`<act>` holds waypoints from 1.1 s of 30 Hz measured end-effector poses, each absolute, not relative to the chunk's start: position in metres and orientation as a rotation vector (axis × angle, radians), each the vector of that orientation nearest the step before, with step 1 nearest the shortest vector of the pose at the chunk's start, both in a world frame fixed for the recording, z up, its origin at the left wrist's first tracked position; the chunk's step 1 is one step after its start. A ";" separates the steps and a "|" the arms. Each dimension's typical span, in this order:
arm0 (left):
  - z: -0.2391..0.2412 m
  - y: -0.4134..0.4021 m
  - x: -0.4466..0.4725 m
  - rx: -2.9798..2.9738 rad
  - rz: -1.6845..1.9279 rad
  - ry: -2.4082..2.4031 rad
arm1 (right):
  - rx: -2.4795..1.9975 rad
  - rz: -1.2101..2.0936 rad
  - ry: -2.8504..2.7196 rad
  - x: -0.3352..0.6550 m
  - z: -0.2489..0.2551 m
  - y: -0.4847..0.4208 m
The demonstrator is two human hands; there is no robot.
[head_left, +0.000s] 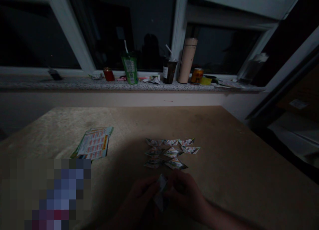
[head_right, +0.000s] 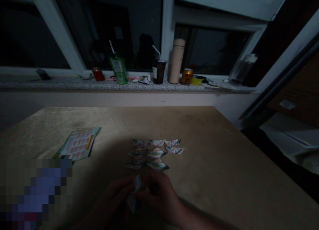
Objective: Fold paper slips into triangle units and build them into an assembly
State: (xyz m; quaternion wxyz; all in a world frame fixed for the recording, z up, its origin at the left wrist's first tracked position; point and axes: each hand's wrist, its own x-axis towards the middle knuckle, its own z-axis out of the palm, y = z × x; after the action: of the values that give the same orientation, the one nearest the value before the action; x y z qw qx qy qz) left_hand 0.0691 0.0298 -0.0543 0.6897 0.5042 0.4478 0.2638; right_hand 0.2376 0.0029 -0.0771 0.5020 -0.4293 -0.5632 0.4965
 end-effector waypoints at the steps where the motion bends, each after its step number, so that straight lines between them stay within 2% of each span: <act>1: -0.054 0.030 0.069 1.124 0.590 1.011 | -1.049 1.198 -1.360 0.238 -0.077 0.003; 8: -0.065 0.027 0.064 1.152 0.635 1.043 | -1.105 1.137 -1.403 0.238 -0.073 0.004; 14: -0.067 0.030 0.062 1.324 0.649 0.734 | -1.132 1.111 -1.388 0.237 -0.071 0.004; 33: -0.064 0.034 0.064 1.455 0.657 0.909 | -1.146 1.119 -1.369 0.234 -0.079 0.003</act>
State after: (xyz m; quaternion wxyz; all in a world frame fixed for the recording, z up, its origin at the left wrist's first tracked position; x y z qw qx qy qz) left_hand 0.0639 0.0335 -0.0641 0.6068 0.6295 0.3933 0.2842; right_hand 0.2338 0.0027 -0.0790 0.4948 -0.4726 -0.5647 0.4615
